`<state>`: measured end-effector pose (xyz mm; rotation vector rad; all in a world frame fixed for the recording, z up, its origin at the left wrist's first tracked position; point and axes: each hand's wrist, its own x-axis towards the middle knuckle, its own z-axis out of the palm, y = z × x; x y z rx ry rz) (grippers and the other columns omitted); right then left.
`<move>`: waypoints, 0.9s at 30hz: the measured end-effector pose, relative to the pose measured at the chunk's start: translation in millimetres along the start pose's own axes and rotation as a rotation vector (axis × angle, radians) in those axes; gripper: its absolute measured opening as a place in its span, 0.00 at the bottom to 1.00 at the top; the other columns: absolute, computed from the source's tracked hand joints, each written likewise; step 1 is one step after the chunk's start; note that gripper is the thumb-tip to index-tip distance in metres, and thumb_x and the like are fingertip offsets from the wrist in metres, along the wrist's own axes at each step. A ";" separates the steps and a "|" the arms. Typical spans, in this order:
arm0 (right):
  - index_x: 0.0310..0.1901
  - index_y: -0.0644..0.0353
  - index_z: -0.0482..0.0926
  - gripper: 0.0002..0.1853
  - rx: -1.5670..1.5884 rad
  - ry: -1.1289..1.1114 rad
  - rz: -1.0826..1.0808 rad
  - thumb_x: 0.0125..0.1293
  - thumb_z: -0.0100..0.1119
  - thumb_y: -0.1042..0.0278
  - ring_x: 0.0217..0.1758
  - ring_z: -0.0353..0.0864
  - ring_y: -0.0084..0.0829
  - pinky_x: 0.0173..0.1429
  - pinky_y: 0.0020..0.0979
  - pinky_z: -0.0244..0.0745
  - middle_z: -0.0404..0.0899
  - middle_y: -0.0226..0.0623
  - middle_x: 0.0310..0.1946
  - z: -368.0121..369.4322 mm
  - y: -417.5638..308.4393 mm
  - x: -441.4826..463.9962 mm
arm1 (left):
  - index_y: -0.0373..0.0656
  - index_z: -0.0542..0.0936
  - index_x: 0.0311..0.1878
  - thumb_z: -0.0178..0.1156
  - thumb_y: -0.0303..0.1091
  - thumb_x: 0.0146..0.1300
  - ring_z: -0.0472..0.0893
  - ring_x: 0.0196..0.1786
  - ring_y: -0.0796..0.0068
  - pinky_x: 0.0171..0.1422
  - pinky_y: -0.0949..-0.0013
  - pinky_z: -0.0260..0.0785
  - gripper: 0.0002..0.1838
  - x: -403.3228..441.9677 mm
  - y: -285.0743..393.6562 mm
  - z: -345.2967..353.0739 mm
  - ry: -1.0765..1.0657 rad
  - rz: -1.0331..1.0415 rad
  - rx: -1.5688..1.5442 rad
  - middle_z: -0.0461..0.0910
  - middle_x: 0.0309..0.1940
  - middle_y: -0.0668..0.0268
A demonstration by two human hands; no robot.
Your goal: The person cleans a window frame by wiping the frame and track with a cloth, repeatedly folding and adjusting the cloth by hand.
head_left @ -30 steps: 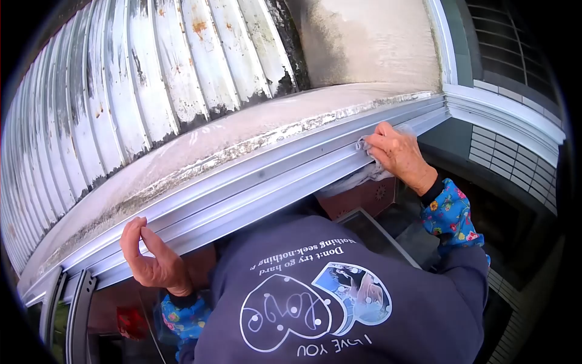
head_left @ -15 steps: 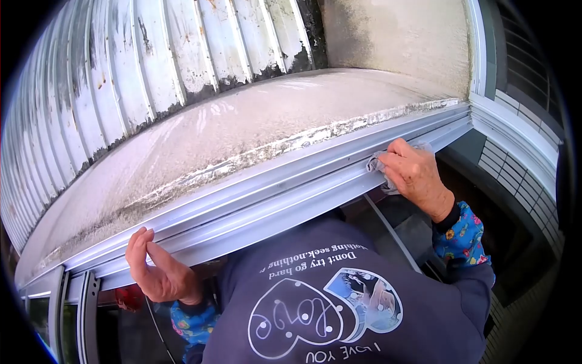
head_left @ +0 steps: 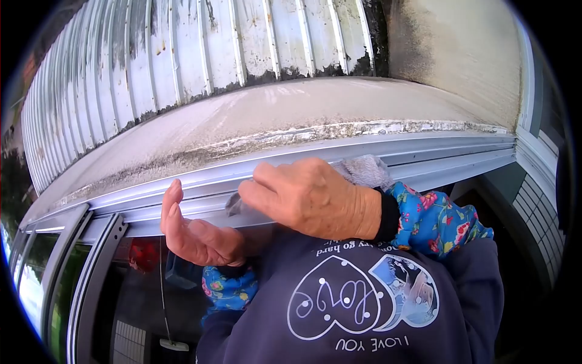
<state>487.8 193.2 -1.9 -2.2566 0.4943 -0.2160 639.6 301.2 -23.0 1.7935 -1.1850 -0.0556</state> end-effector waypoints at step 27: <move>0.38 0.47 0.84 0.08 -0.653 -0.078 0.615 0.65 0.55 0.66 0.28 0.81 0.40 0.29 0.39 0.75 0.73 0.38 0.30 -140.0 67.3 -243.6 | 0.33 0.76 0.53 0.49 0.23 0.74 0.79 0.49 0.67 0.60 0.65 0.71 0.10 -6.3 -8.3 5.0 -0.022 -0.117 -0.151 0.81 0.45 0.55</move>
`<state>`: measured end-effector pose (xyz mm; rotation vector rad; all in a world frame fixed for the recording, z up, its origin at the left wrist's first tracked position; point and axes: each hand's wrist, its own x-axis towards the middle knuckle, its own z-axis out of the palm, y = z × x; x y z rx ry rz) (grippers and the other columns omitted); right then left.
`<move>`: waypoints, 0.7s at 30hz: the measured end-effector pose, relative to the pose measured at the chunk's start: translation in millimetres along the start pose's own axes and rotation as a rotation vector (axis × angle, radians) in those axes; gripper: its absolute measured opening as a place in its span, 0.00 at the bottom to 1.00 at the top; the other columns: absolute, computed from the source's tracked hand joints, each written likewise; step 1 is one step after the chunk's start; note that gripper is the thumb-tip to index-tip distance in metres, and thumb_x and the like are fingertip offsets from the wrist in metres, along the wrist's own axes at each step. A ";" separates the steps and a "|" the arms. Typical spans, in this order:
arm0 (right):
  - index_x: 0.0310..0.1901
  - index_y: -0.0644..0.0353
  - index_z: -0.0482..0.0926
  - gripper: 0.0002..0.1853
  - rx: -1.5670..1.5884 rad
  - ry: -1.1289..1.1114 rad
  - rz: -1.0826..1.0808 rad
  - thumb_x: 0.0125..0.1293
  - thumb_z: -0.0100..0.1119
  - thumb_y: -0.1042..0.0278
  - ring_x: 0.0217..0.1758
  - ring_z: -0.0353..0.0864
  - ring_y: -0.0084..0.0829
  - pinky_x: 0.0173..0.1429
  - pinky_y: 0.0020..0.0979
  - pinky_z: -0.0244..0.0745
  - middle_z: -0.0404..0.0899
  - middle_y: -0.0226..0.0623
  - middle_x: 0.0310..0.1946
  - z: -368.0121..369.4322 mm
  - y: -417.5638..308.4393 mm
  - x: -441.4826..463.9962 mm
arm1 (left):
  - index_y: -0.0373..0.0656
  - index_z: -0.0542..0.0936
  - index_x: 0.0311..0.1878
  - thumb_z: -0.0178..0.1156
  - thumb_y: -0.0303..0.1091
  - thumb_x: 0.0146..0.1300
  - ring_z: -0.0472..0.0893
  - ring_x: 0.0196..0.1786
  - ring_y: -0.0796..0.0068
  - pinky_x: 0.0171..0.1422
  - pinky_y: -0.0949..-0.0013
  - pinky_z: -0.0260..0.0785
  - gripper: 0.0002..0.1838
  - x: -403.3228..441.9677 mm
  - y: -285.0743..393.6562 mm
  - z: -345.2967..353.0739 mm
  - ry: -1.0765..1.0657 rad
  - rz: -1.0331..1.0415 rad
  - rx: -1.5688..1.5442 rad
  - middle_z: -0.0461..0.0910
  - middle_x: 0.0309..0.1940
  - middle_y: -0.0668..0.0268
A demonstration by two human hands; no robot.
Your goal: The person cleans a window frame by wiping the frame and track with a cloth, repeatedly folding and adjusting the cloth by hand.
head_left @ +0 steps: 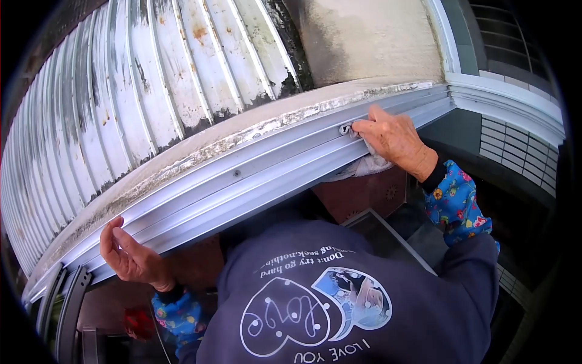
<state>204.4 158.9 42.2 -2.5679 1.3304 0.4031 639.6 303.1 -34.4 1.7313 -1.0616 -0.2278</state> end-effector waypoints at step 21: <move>0.38 0.48 0.84 0.08 0.096 -0.025 0.030 0.63 0.55 0.69 0.29 0.82 0.40 0.30 0.37 0.78 0.75 0.37 0.32 14.6 88.9 -32.6 | 0.39 0.78 0.55 0.53 0.23 0.72 0.76 0.58 0.64 0.69 0.60 0.63 0.12 -20.5 55.2 58.5 -0.272 0.052 0.288 0.80 0.53 0.60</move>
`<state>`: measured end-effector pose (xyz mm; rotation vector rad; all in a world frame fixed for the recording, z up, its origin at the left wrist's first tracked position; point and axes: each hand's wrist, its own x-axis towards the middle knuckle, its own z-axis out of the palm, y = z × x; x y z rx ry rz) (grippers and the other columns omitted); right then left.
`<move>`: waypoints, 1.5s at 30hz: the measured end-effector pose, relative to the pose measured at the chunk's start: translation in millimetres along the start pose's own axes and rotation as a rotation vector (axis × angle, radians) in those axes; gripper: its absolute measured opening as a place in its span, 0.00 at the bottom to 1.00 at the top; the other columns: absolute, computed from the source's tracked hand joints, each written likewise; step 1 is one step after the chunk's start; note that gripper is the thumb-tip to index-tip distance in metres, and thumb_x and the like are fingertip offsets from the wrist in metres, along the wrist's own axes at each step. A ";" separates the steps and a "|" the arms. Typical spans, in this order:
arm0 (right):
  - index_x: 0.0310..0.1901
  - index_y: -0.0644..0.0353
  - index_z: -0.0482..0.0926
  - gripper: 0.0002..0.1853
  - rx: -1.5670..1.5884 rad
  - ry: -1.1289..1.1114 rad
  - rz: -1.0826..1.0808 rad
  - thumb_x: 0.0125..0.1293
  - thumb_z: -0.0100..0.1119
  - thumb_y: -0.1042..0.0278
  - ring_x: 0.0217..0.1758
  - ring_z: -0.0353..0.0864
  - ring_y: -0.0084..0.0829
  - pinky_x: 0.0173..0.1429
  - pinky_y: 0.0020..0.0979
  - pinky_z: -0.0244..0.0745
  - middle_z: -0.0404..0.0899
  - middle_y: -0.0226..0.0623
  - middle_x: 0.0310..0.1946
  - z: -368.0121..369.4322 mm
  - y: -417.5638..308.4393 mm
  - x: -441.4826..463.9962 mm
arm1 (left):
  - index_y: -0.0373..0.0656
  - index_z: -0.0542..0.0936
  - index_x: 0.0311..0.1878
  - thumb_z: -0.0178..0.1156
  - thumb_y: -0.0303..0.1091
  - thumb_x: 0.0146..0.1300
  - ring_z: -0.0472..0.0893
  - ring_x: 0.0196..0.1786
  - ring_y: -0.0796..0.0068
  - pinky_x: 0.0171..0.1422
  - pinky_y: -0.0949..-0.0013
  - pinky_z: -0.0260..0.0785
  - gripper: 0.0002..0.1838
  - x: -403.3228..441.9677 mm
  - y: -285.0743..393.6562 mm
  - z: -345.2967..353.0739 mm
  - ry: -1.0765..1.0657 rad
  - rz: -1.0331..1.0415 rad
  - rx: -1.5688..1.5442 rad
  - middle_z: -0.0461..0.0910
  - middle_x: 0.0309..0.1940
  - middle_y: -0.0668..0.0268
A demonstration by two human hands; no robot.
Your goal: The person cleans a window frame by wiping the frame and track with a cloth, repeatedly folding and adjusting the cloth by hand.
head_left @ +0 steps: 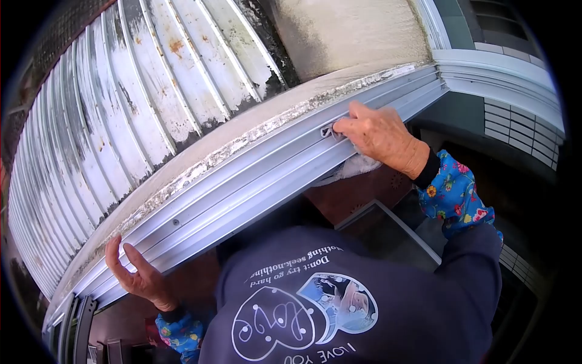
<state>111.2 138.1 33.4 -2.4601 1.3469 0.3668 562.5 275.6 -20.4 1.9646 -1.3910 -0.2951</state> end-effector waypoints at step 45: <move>0.34 0.51 0.81 0.03 0.237 0.122 -0.315 0.63 0.59 0.65 0.26 0.82 0.39 0.28 0.39 0.76 0.75 0.34 0.24 25.7 -237.9 101.9 | 0.35 0.78 0.51 0.54 0.15 0.65 0.78 0.57 0.59 0.66 0.60 0.66 0.13 -1.9 0.6 4.8 0.057 0.187 -0.332 0.81 0.48 0.56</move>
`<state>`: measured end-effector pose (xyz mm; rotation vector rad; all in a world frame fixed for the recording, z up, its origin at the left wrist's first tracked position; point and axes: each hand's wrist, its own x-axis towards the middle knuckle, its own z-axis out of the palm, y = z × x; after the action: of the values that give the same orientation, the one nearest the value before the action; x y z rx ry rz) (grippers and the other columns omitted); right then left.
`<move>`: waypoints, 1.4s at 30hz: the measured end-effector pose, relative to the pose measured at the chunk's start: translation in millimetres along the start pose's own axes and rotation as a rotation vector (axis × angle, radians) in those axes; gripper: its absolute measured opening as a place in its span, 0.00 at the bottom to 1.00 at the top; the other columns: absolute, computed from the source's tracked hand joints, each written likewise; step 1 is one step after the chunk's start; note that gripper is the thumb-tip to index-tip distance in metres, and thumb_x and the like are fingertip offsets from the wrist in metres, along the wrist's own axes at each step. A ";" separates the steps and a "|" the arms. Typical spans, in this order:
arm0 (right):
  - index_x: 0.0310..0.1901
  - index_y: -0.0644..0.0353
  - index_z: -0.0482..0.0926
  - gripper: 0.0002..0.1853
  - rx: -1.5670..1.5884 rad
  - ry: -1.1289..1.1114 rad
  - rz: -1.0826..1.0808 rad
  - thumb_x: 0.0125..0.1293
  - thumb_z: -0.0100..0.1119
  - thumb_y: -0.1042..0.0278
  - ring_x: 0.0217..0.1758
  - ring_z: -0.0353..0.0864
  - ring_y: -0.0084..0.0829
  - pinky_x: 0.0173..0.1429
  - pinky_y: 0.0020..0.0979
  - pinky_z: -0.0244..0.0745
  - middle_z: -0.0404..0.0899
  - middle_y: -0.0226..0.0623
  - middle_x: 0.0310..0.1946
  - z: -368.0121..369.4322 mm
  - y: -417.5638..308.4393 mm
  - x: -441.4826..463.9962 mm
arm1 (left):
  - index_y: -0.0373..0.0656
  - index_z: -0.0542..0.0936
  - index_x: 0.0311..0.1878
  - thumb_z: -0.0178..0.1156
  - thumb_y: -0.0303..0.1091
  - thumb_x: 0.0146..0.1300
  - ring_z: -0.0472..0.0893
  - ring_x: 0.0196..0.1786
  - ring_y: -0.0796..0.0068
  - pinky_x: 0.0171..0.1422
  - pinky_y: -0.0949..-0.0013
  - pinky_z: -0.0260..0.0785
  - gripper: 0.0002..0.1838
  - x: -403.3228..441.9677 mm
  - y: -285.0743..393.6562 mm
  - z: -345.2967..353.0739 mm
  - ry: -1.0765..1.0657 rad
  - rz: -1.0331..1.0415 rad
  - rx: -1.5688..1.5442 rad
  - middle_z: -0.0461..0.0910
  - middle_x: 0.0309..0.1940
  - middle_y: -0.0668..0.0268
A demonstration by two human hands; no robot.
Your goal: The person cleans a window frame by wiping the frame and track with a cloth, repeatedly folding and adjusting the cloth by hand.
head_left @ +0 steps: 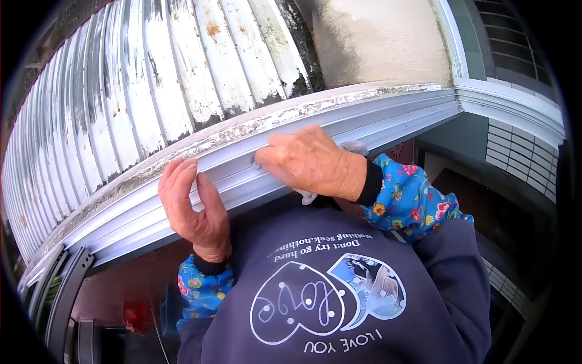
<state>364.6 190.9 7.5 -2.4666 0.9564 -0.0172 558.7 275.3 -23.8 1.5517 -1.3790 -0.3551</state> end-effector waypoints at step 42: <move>0.53 0.66 0.80 0.13 0.894 1.083 0.591 0.72 0.58 0.70 0.41 0.78 0.14 0.46 0.18 0.75 0.83 0.28 0.40 -170.0 150.1 -328.1 | 0.37 0.76 0.56 0.63 0.23 0.61 0.81 0.51 0.54 0.57 0.63 0.73 0.19 -37.1 218.4 290.6 -1.138 0.192 -0.715 0.79 0.50 0.53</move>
<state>-8.7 229.9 142.4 -1.1726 1.5713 -1.3428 201.6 202.0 1.3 0.5467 -1.8789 -1.5715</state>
